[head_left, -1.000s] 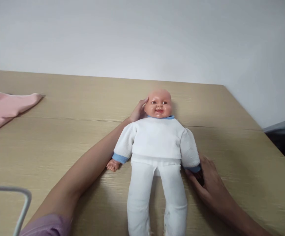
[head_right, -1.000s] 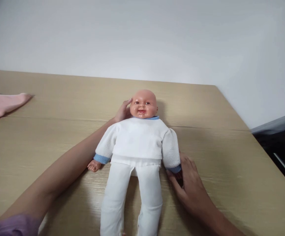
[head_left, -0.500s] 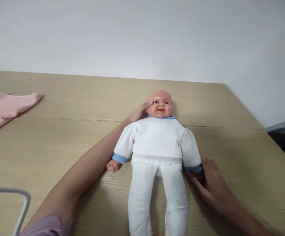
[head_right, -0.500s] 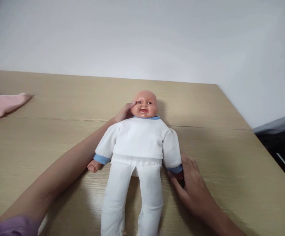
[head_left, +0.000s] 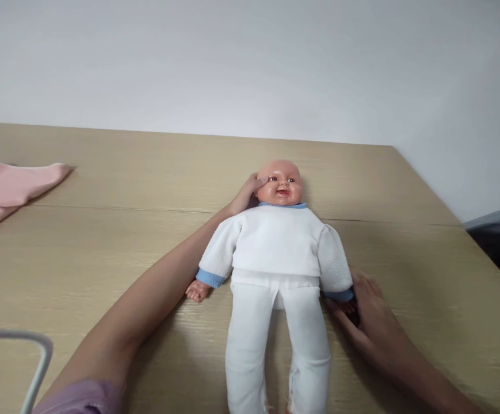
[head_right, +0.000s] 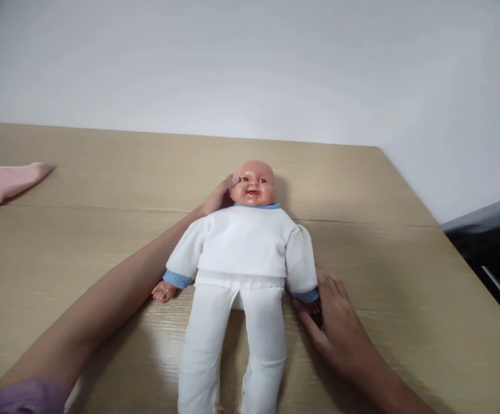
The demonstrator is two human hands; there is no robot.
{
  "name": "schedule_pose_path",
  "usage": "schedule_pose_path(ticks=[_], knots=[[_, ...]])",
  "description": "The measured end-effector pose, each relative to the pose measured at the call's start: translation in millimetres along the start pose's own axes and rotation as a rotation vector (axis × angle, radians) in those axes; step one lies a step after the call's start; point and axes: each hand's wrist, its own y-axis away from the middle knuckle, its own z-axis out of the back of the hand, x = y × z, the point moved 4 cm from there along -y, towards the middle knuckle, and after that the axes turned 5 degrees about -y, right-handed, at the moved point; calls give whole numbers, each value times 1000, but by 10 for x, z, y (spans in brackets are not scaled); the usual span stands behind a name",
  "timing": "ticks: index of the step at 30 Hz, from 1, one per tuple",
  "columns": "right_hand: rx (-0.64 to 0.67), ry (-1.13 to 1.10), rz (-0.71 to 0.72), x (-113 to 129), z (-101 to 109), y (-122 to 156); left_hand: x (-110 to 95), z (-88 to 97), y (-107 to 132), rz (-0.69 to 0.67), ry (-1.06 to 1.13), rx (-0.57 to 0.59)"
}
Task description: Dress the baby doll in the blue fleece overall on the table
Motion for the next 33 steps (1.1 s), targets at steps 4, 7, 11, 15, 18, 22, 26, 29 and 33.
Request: schedule_pose_path(ticks=[4, 7, 11, 15, 18, 22, 26, 29, 33], knots=[[2, 7, 20, 9, 7, 3, -2, 10, -19, 0, -32, 17], [8, 9, 12, 5, 6, 4, -6, -7, -18, 9, -41, 40], [13, 6, 1, -15, -2, 9, -19, -47, -6, 17, -35, 87], [19, 12, 0, -23, -6, 11, -19, -52, -6, 32, -30, 95], [16, 14, 7, -6, 3, 8, -18, -49, -10, 46, -30, 97], [24, 29, 11, 15, 11, 4, -18, -57, -4, 81, -34, 88], [12, 31, 24, 19, 19, -4, -18, -68, 3, 92, -39, 94], [28, 36, 22, 20, 17, -7, -19, -75, 3, 91, -40, 110], [28, 39, 14, 23, 26, 2, -25, -94, 8, 105, -34, 135]])
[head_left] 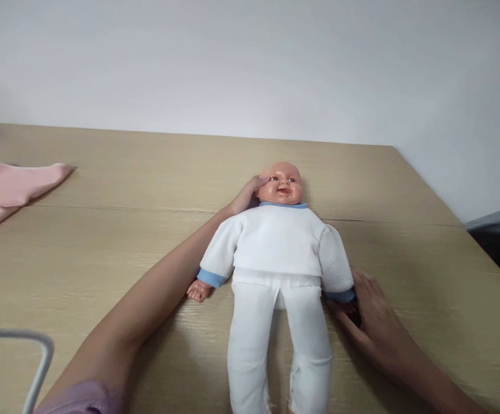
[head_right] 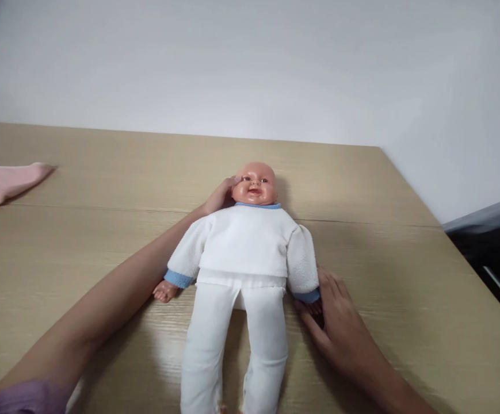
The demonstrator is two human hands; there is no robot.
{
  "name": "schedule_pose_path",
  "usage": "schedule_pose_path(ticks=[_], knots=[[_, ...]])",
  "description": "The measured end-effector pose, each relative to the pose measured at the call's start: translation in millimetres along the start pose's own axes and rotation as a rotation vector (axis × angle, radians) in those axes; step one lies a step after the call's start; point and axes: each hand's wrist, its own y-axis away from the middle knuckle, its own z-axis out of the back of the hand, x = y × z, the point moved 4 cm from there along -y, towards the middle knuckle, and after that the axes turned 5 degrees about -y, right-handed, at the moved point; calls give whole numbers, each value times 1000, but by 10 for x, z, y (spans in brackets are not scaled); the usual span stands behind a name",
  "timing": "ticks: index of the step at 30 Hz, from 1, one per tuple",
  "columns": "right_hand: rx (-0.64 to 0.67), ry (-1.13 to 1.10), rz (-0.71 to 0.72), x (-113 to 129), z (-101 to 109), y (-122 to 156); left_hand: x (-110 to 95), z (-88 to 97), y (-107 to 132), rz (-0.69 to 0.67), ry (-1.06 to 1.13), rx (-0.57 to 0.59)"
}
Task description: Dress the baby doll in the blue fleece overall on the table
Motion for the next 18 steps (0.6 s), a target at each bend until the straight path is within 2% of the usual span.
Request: schedule_pose_path(ticks=[9, 14, 18], knots=[[-55, 28, 49, -44, -9, 3, -27, 5, 12, -22, 5, -8], [-47, 37, 54, -26, 0, -7, -38, 2, 4, -68, -20, 31], [-49, 43, 63, -14, 4, -15, -22, 34, -2, -61, -30, 11]])
